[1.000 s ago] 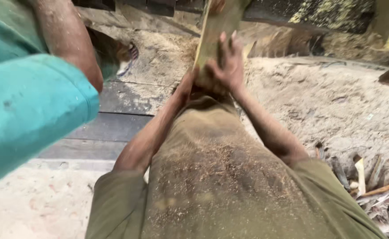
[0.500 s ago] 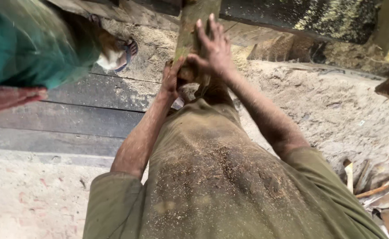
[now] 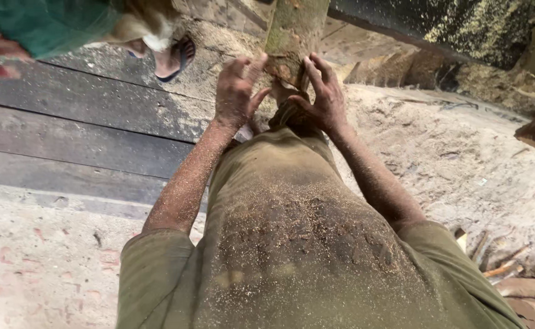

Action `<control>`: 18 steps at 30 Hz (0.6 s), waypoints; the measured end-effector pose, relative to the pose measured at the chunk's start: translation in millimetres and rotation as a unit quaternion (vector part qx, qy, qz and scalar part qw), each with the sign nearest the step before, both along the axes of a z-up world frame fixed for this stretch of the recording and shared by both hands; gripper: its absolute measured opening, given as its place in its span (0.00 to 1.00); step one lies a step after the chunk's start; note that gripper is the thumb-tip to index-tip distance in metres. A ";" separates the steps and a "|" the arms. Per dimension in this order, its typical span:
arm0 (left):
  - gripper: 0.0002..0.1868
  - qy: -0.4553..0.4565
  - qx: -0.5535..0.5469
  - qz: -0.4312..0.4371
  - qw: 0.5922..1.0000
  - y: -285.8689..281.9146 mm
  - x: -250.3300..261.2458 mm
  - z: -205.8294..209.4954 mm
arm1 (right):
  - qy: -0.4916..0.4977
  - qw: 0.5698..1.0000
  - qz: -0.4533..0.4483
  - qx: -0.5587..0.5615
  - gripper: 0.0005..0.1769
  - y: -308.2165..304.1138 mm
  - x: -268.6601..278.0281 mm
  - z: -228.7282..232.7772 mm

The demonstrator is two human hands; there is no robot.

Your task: The person feeds large wooden logs and smaller pieces of wood into a large power saw by hand, while another person assists by steadying the machine and the wood.

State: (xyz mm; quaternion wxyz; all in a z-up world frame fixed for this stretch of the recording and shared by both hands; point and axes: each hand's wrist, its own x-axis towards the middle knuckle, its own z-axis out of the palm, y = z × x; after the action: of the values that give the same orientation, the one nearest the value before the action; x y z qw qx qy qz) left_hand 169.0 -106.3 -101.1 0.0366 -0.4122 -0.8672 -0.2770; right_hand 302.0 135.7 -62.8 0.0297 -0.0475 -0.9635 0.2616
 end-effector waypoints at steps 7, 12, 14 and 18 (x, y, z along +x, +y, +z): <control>0.31 0.166 -0.017 -0.053 0.985 32.4 -44.1 21.4 | 0.068 0.986 -0.003 0.153 0.50 5.1 -23.0 -13.6; 0.24 0.170 -0.076 -0.062 0.981 59.7 -79.9 21.4 | 0.096 0.988 0.015 0.122 0.43 34.4 -57.8 -2.3; 0.23 0.174 -0.058 -0.061 0.981 87.3 -106.2 17.3 | 0.106 0.988 0.001 0.113 0.39 54.6 -79.8 -13.1; 0.26 0.171 -0.016 -0.030 0.985 148.5 -146.6 16.9 | 0.159 0.984 -0.041 0.067 0.15 128.4 -146.9 -64.9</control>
State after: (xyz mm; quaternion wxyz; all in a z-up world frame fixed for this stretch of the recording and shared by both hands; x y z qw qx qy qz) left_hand 22.4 42.2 -84.2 0.1698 -0.4796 -0.8397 -0.1897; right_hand 155.1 264.1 -127.7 0.1966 -0.0428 -0.9591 0.1992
